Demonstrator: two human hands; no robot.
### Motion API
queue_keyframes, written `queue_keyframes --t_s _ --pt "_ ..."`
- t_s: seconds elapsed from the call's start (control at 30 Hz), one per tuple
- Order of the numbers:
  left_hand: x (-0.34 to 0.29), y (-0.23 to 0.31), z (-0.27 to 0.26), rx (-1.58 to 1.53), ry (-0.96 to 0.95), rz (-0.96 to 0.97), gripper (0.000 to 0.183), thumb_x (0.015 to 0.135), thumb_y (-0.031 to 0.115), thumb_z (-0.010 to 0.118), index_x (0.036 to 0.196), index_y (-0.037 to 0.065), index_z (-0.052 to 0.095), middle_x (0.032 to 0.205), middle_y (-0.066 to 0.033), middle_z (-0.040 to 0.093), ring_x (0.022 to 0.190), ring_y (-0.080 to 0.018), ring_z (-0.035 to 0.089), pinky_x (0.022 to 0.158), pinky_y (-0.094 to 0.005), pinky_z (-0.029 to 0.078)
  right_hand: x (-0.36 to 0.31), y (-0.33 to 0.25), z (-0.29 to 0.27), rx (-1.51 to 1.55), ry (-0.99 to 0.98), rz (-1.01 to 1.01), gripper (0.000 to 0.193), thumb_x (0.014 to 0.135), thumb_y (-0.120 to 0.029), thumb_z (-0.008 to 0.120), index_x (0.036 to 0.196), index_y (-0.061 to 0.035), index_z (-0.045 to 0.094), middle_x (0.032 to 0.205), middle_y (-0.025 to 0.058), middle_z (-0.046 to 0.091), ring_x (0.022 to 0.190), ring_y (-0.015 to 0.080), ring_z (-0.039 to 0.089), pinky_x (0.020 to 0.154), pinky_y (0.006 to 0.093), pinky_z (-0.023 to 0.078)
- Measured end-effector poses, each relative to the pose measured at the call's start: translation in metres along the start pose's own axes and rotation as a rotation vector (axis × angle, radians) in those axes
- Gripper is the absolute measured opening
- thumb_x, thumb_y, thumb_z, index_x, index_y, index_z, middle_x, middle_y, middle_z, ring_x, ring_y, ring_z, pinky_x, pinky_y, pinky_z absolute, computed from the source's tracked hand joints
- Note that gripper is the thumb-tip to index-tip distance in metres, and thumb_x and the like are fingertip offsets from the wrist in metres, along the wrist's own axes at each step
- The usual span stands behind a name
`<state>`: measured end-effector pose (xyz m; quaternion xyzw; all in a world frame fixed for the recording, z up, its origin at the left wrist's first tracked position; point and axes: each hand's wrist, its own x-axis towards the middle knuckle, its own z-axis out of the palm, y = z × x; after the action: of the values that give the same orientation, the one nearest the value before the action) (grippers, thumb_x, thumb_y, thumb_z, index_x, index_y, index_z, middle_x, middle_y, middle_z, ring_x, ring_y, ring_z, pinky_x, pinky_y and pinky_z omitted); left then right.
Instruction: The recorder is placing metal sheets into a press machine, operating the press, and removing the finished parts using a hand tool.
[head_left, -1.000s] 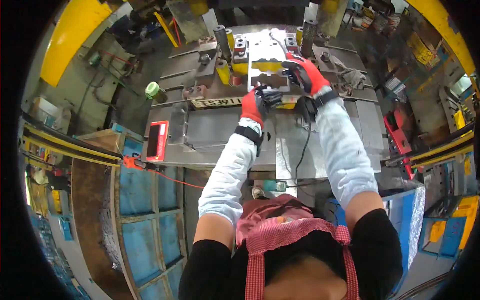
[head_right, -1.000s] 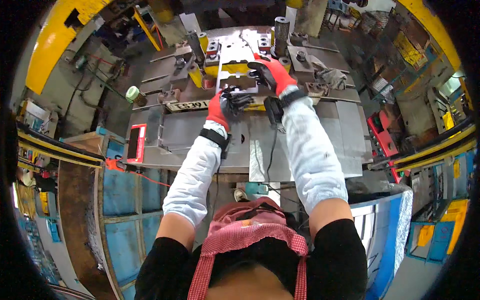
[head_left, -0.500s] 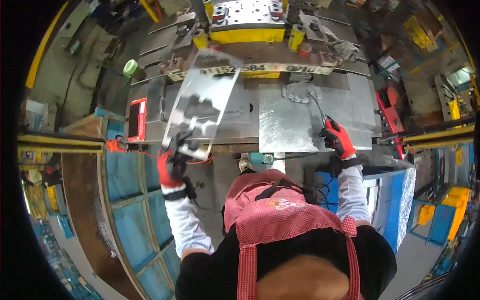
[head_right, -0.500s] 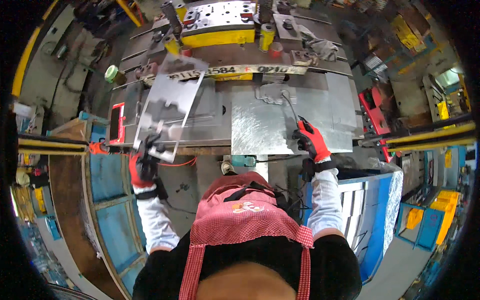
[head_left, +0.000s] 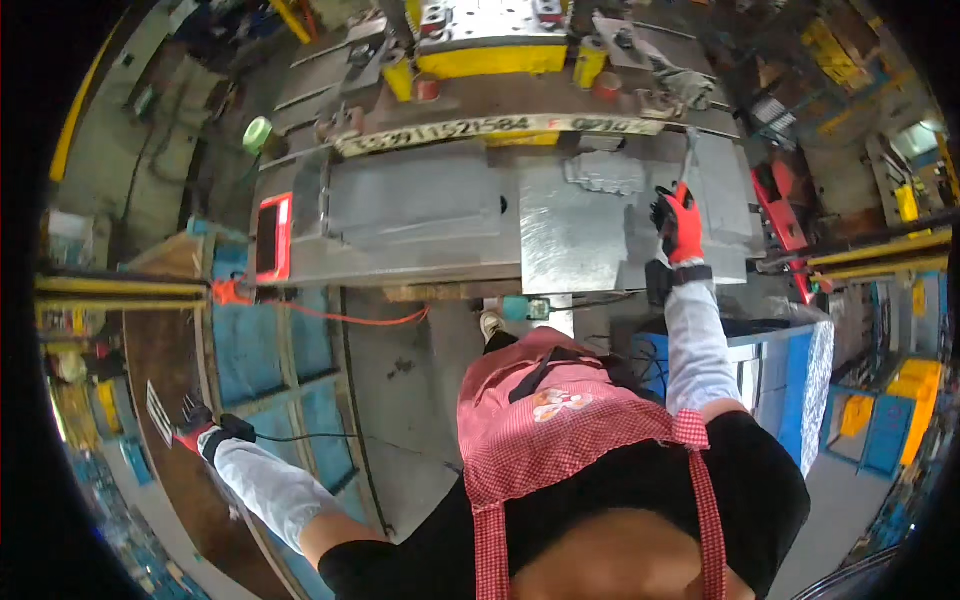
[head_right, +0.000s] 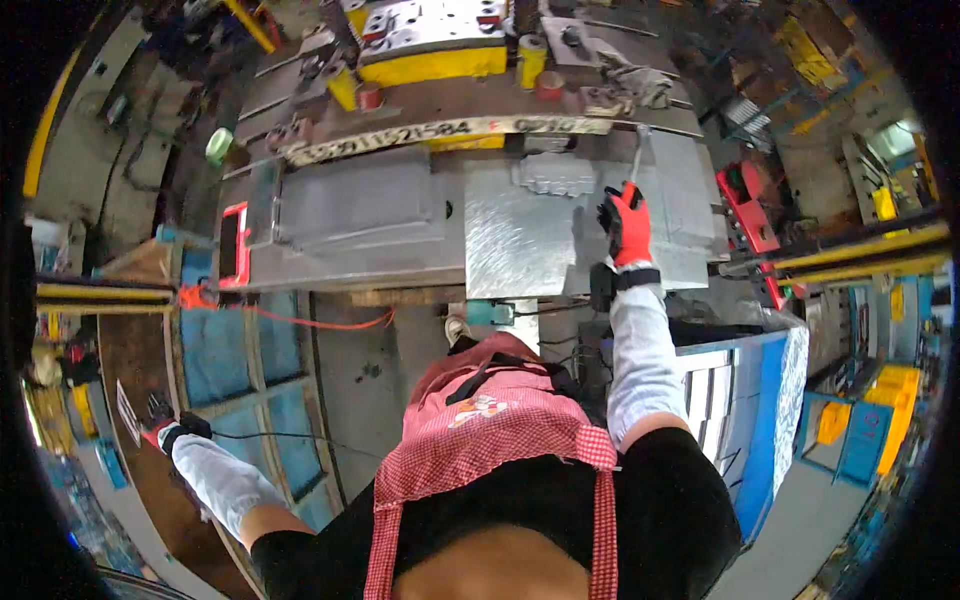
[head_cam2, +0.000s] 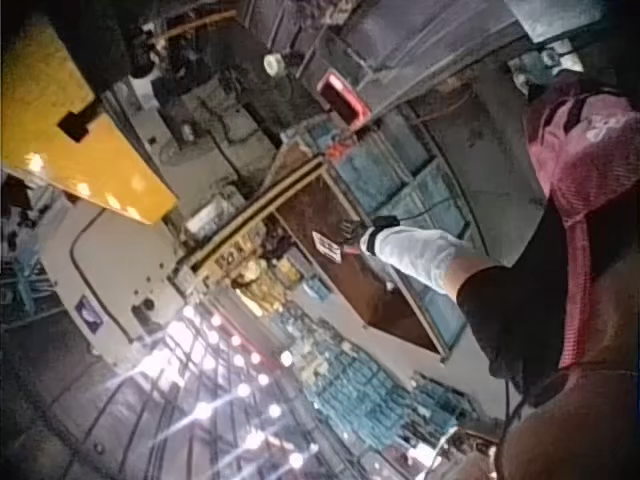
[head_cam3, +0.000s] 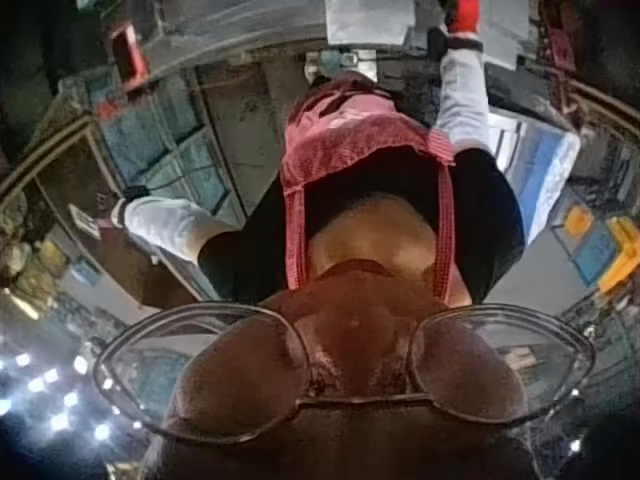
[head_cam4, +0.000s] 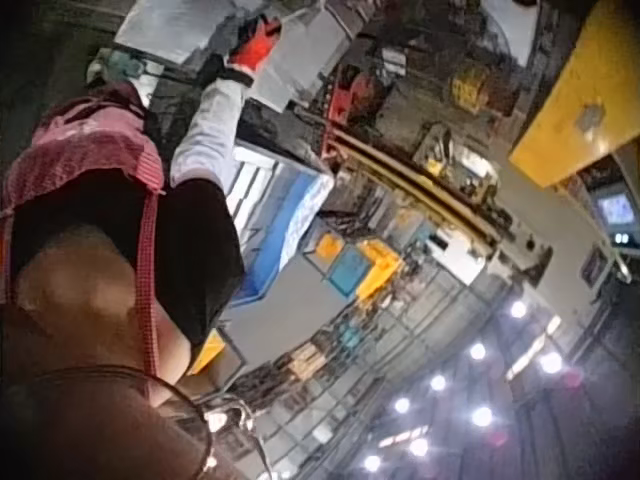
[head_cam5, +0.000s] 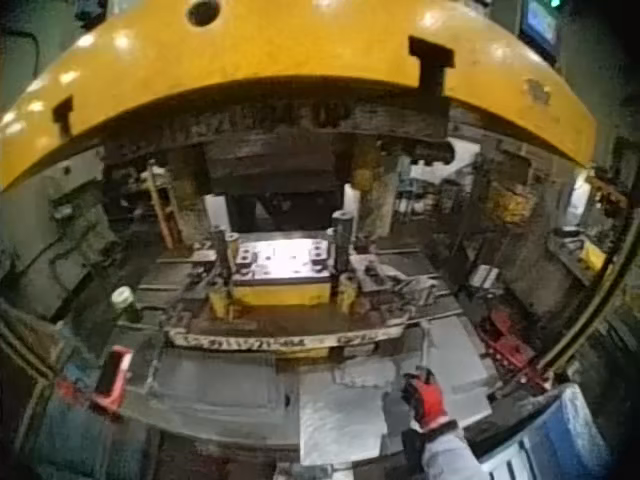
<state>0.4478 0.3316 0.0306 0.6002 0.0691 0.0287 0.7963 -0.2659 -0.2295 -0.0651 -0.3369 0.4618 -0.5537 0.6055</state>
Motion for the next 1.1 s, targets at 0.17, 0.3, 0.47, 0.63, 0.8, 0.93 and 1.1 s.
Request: queue_keyframes --t_s 0.17,0.3,0.47,0.63,0.8,0.93,1.1 --pt "-0.191 -0.040 0.237 -0.028 -0.811 0.093 0.036 0.086 0.025 0.039 0.112 0.004 0.051 0.106 -0.0084 0.056 0.087 -0.0210 0.055 0.082 -0.0324 0.042 0.058 0.027 -0.030 -0.071 0.005 0.011 0.015 0.073 -0.016 0.060 0.082 -0.0091 0.050 0.060 0.0000 0.049 0.049 0.0114 0.048 0.045 0.0250 0.040" --pt "-0.335 -0.139 0.278 0.609 -1.555 0.451 0.034 0.085 0.018 0.042 0.115 0.007 0.052 0.106 -0.0095 0.057 0.102 -0.0226 0.050 0.090 -0.0335 0.036 0.047 0.032 0.002 -0.145 0.076 0.121 0.011 0.074 -0.017 0.058 0.078 -0.0099 0.051 0.059 0.0011 0.049 0.047 0.0124 0.047 0.044 0.0252 0.039" --pt "-0.530 -0.262 0.366 -0.157 -1.567 -1.625 0.046 0.086 0.034 0.047 0.116 0.000 0.041 0.117 -0.0165 0.047 0.109 -0.0287 0.046 0.094 -0.0414 0.036 0.055 0.030 -0.003 -0.080 0.099 0.080 0.011 0.073 -0.018 0.059 0.078 -0.0104 0.053 0.061 0.0014 0.052 0.052 0.0136 0.052 0.047 0.0279 0.042" --pt "-0.588 -0.318 0.441 -0.408 -1.141 -1.945 0.040 0.083 0.038 0.048 0.107 0.006 0.049 0.109 -0.0135 0.052 0.100 -0.0297 0.049 0.089 -0.0418 0.040 0.054 0.016 0.006 -0.958 -0.253 -0.389 0.011 0.075 -0.017 0.055 0.075 -0.0060 0.055 0.064 0.0019 0.053 0.059 0.0130 0.054 0.051 0.0262 0.042" --pt "-0.574 -0.336 0.464 -0.594 -1.199 -1.920 0.038 0.083 0.038 0.049 0.110 0.011 0.049 0.111 -0.0102 0.052 0.099 -0.0291 0.048 0.087 -0.0426 0.041 0.057 0.028 0.033 -0.309 -0.109 0.077 0.013 0.080 -0.020 0.052 0.078 -0.0074 0.056 0.065 0.0014 0.053 0.057 0.0120 0.052 0.050 0.0259 0.042" --pt "-0.580 -0.315 0.460 -0.585 -1.420 -1.425 0.045 0.077 0.036 0.057 0.112 0.010 0.048 0.110 -0.0111 0.052 0.097 -0.0278 0.049 0.087 -0.0410 0.041 0.053 0.016 0.009 -0.267 -0.227 0.306 0.036 0.085 -0.042 0.047 0.084 -0.0077 0.055 0.067 0.0001 0.055 0.053 0.0121 0.051 0.046 0.0248 0.041" --pt "-0.564 -0.295 0.453 -0.545 -1.369 -1.476 0.050 0.070 0.034 0.065 0.110 0.006 0.050 0.103 -0.0125 0.055 0.094 -0.0275 0.053 0.086 -0.0381 0.041 0.035 0.018 0.006 -0.362 0.083 0.234 0.011 0.080 -0.020 0.055 0.077 -0.0092 0.056 0.073 0.0034 0.058 0.050 0.0135 0.049 0.043 0.0288 0.041"
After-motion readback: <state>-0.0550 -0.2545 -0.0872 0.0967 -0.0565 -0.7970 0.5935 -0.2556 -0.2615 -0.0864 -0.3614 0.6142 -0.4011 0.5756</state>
